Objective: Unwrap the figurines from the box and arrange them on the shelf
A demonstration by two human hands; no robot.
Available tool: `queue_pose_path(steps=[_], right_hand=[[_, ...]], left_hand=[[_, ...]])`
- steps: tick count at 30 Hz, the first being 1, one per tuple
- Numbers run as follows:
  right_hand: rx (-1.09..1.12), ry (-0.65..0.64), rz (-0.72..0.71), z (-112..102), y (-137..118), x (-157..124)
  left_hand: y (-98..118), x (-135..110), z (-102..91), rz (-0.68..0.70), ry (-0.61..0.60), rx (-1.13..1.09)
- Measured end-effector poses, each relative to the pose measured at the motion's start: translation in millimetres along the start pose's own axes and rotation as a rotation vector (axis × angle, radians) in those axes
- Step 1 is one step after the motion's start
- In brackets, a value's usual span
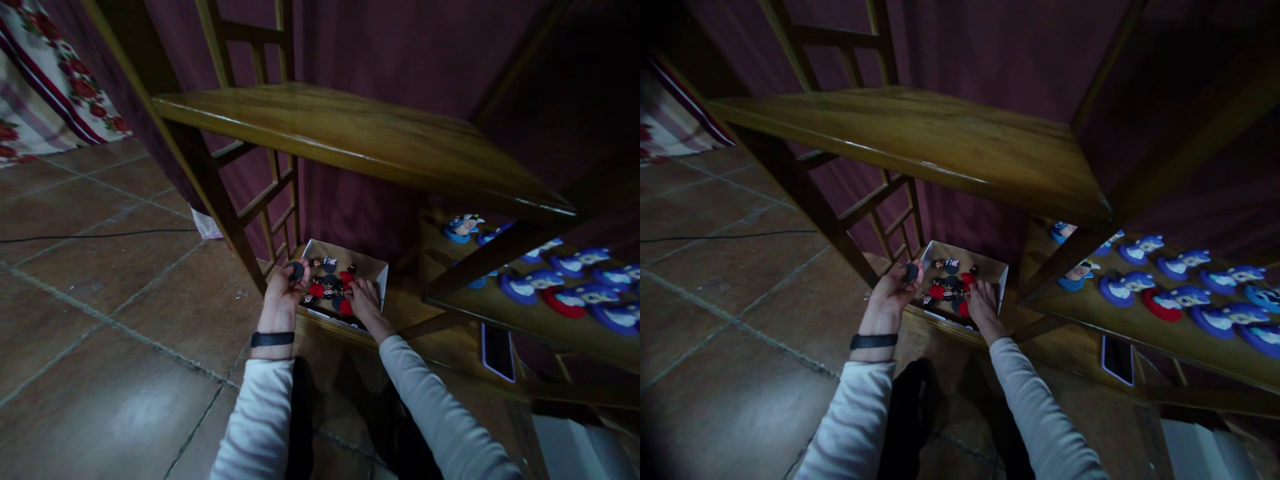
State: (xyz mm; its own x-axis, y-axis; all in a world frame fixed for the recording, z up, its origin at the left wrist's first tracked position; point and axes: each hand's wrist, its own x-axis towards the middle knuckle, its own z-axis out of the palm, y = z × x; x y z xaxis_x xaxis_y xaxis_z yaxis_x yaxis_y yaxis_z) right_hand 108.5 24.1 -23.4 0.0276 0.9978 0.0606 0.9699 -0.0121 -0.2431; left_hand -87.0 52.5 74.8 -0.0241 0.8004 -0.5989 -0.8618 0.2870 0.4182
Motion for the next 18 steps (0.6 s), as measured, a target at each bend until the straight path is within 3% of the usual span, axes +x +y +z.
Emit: queue_pose_path(steps=[4,9,15,18], right_hand=[[-0.065,-0.064,-0.013,-1,-1,2],[-0.061,-0.044,-0.056,-5,-3,1],[0.070,0.045,-0.117,-3,1,-5],[0.258,0.093,-0.083,-4,5,-8]], left_hand=[[0,1,1.5,-0.036,-0.003,-0.005],[-2,3,3.1,-0.086,-0.076,-0.006],[-14,6,4.9,-0.104,-0.087,0.010],[-23,7,5.4,-0.117,-0.114,0.026]])
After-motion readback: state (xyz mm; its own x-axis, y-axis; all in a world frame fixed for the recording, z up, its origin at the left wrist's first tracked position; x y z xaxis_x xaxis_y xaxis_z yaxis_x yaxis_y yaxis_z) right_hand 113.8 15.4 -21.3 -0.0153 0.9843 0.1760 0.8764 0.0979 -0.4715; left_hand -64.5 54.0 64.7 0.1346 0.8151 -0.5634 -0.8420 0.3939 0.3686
